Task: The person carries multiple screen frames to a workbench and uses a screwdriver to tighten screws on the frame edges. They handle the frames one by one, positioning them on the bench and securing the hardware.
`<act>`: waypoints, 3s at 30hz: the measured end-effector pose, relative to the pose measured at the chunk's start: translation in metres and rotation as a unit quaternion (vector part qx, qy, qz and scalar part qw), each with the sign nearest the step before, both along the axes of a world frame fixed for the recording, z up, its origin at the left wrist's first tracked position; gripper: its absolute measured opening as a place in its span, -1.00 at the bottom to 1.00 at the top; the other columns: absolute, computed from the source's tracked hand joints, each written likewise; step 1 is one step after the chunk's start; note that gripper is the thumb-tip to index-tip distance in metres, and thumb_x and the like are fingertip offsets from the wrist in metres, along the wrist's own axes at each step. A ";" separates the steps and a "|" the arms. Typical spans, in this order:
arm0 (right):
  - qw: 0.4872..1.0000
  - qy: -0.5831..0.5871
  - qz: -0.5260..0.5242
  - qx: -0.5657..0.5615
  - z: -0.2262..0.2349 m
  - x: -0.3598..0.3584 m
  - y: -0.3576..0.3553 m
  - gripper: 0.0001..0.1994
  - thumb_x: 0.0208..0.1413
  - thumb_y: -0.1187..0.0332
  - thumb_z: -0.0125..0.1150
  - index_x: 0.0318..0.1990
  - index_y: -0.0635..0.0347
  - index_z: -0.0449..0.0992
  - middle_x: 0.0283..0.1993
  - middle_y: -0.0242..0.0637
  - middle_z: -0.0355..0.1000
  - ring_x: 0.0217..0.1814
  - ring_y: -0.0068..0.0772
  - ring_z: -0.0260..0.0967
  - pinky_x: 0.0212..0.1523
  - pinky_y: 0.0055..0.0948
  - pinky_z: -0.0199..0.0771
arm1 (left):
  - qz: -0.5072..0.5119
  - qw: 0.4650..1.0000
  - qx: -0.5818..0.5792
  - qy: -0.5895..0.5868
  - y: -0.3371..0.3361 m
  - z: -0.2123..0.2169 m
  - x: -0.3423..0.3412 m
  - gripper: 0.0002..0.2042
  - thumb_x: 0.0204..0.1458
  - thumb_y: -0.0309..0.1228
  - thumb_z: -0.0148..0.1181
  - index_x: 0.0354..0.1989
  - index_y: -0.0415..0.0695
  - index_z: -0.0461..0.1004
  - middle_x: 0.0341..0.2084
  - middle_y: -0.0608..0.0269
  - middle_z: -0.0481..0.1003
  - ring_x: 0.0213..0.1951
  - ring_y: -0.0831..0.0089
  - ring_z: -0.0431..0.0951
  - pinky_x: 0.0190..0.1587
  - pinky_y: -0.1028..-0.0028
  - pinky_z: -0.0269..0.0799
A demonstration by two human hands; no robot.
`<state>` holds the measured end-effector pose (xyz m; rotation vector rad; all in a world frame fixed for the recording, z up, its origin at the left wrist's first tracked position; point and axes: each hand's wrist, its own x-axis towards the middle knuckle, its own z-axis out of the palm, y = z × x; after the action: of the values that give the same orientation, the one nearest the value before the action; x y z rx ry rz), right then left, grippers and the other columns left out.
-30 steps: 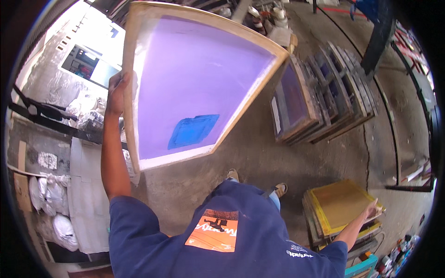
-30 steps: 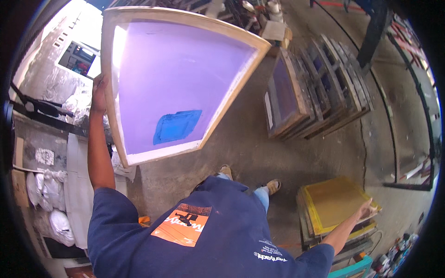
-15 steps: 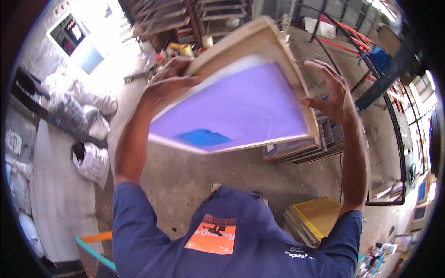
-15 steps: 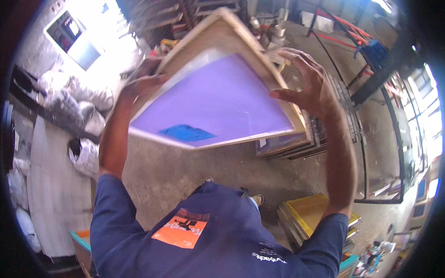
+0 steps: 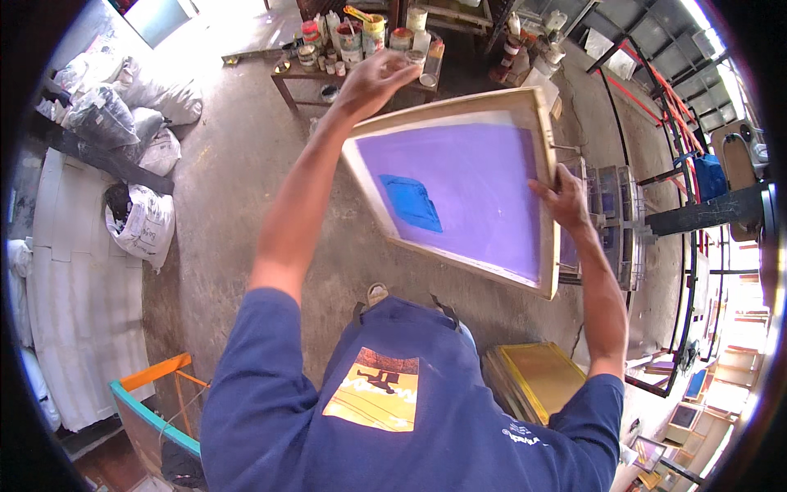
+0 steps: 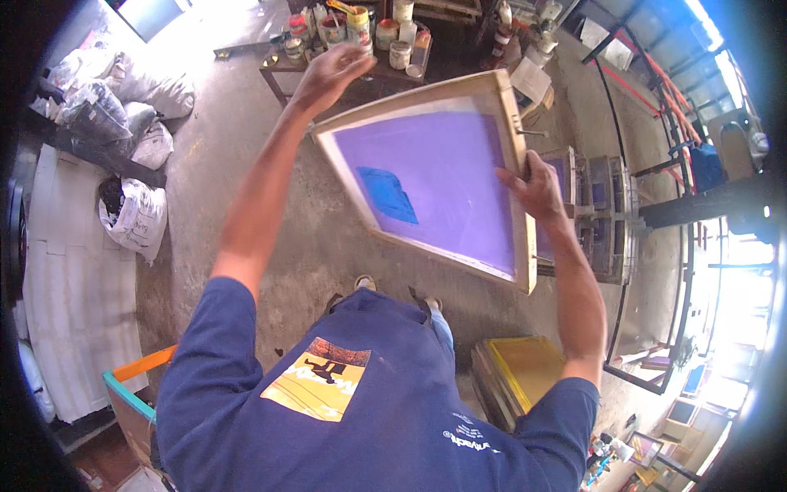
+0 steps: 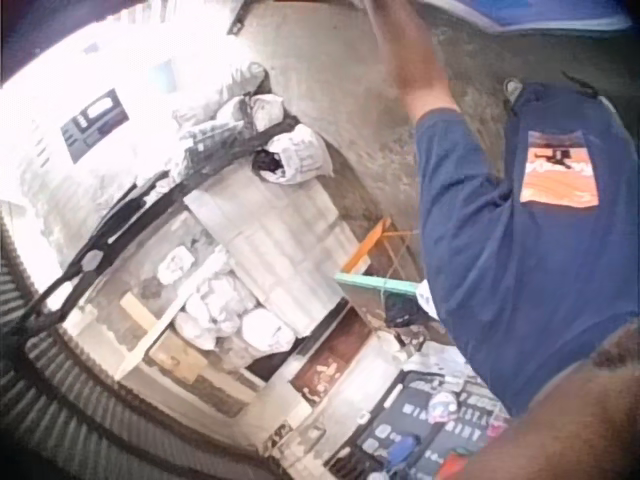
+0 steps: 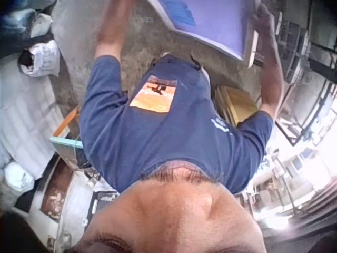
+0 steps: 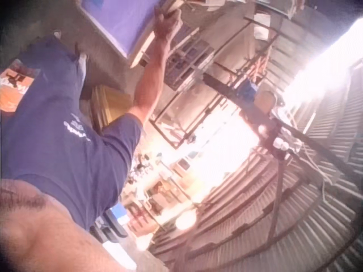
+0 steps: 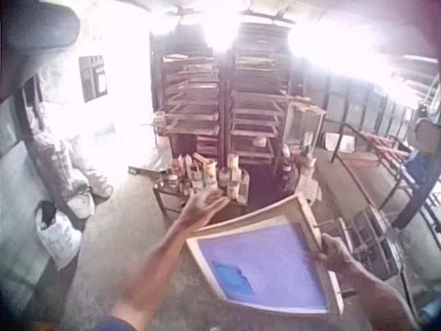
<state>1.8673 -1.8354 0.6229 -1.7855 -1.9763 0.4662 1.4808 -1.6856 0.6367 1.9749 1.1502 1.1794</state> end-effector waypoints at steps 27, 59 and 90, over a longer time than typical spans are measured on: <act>0.919 -0.154 -0.193 -0.307 -0.320 0.290 0.132 -0.33 0.00 -0.20 0.24 -0.12 0.38 0.45 -0.12 0.19 0.50 -0.01 0.22 0.45 0.00 0.00 0.43 | 0.427 0.565 -0.705 -0.042 -0.414 -0.240 -0.035 -0.62 0.12 -0.01 0.16 -0.28 -0.14 0.47 -0.50 0.23 0.53 -0.51 0.45 0.51 -0.56 0.47 0.29; 0.881 -0.122 -0.191 -0.415 -0.374 -0.319 0.255 -0.67 0.10 0.15 0.11 -0.09 0.12 0.57 0.07 -0.12 0.47 0.16 0.00 0.39 0.09 -0.06 0.42 | 0.475 0.563 -0.662 -0.134 -0.183 -0.274 -0.452 -0.62 0.17 -0.06 0.13 -0.28 -0.20 0.47 -0.45 0.15 0.54 -0.42 0.43 0.56 -0.47 0.47 0.39; 0.958 0.161 0.129 -0.198 -0.300 -1.254 1.179 -0.60 -0.03 0.05 0.34 -0.27 0.25 0.55 -0.38 -0.19 0.55 -0.32 -0.34 0.51 -0.25 -0.33 0.46 | 0.462 0.595 -0.658 -0.017 0.531 -0.351 -1.117 -0.45 0.18 0.03 0.02 -0.19 -0.36 0.54 -0.21 -0.13 0.56 -0.12 0.13 0.55 -0.08 0.14 0.37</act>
<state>0.6137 -0.6567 0.3234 -1.5359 -1.9811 1.2317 0.3639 -1.1546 0.2857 0.1172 2.1707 0.3009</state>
